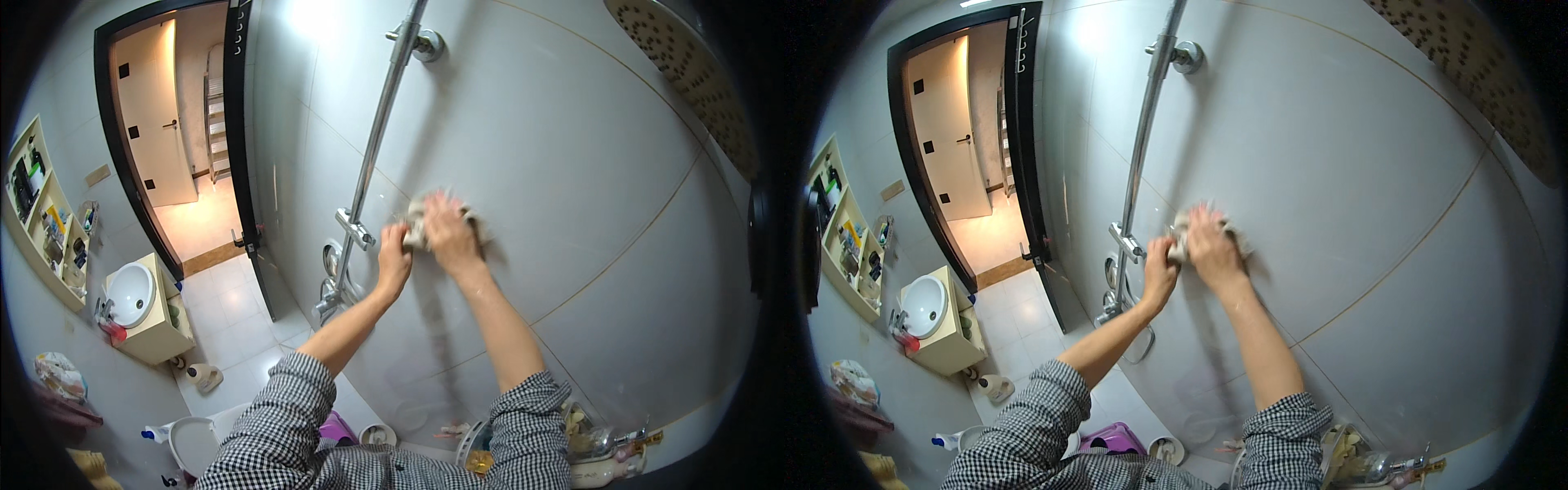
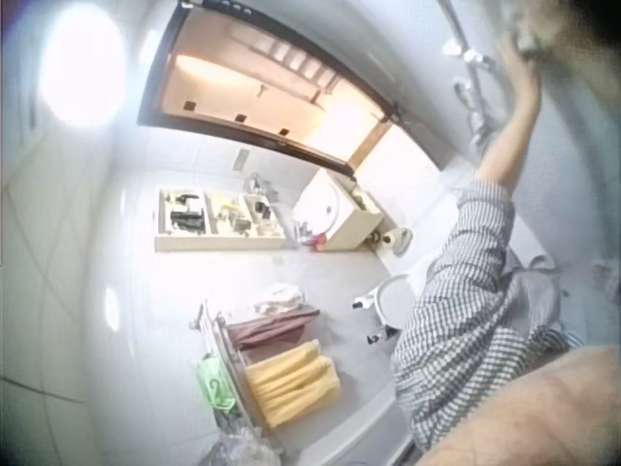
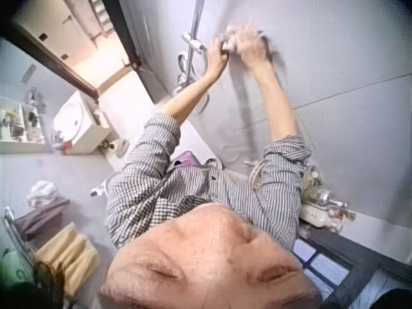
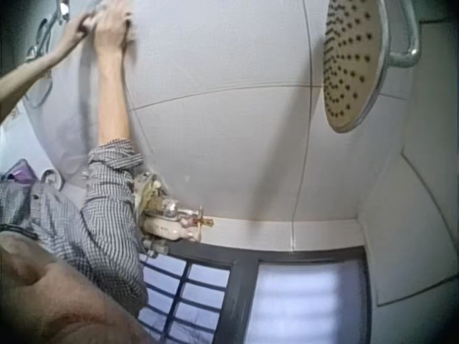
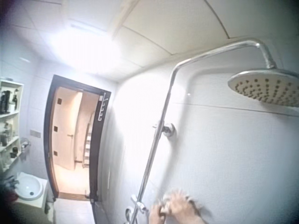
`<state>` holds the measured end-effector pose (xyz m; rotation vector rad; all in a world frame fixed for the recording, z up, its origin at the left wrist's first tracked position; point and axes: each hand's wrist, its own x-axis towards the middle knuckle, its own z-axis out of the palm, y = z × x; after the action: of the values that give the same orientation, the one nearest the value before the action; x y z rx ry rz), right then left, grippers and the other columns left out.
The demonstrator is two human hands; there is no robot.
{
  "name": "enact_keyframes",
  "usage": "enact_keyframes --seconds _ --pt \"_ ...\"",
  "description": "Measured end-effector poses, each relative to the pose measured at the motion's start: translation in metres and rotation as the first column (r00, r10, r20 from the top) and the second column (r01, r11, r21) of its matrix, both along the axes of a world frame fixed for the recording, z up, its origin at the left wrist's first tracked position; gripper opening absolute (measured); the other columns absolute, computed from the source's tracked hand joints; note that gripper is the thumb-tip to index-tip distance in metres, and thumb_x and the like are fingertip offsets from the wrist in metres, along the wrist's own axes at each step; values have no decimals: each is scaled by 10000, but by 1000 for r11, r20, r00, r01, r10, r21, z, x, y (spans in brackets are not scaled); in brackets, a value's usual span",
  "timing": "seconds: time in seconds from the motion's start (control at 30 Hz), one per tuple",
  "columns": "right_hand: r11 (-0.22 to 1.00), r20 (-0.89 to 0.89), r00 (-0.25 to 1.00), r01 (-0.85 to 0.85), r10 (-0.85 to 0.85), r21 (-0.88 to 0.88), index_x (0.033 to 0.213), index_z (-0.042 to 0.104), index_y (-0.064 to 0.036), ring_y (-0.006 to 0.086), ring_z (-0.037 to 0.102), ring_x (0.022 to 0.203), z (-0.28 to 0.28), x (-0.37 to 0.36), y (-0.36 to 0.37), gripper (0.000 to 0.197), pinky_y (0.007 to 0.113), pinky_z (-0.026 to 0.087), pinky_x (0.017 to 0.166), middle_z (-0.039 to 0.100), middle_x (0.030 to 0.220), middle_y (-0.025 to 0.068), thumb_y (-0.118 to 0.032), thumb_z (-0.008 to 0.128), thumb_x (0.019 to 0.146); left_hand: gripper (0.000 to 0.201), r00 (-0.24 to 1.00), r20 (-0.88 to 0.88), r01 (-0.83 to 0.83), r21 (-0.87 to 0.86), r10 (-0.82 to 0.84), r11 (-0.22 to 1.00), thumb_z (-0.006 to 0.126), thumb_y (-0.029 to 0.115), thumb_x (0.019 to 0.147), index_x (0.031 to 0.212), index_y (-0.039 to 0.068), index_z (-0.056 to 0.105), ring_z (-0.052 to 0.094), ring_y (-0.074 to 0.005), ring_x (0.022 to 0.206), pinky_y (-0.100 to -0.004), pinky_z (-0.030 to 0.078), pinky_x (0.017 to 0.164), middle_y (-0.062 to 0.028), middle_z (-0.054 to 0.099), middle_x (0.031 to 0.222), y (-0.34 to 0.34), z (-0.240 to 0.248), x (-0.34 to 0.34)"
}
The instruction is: The person wipes a bathroom wall shelf and its contents, the wall tiles, a showerhead, a window frame, and a small plastic stool using a cloth.
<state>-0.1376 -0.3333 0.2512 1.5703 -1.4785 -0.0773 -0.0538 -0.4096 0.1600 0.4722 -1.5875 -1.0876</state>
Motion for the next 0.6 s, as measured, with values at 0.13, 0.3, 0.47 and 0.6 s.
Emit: enact_keyframes --seconds 0.13,0.3,0.47,0.6 --pt "963 212 947 -260 240 72 779 600 -33 286 539 846 -16 20 -25 119 409 436 777 584 796 123 -93 542 694 199 997 54 35 349 -57 936 549 1 719 907 56 584 567 -303 853 -362 447 739 -143 582 900 -36 -41 33" --pt "844 156 899 -308 409 -439 900 626 -64 276 537 895 114 39 -82 200 366 446 765 604 946 96 -42 500 746 378 925 -349 -237 -230 148 944 439 -133 718 1028 48 557 534 -334 951 -373 447 799 -166 562 1013 -103 122 59" --pt "806 173 870 -328 461 -493 1274 438 -56 370 381 1227 153 32 -155 447 402 330 1027 360 1359 211 -8 396 832 477 936 -337 -245 -418 101 875 412 -147 667 1089 46 524 512 -326 982 -360 443 832 -176 508 1076 -150 203 39" --pt "828 452 707 -365 543 -425 1359 320 -101 404 369 1233 54 23 -156 517 412 375 997 267 1407 243 -4 383 855 342 894 -398 -341 -309 206 888 503 -111 715 1022 40 513 511 -318 907 -364 440 790 -161 513 999 -140 115 18"
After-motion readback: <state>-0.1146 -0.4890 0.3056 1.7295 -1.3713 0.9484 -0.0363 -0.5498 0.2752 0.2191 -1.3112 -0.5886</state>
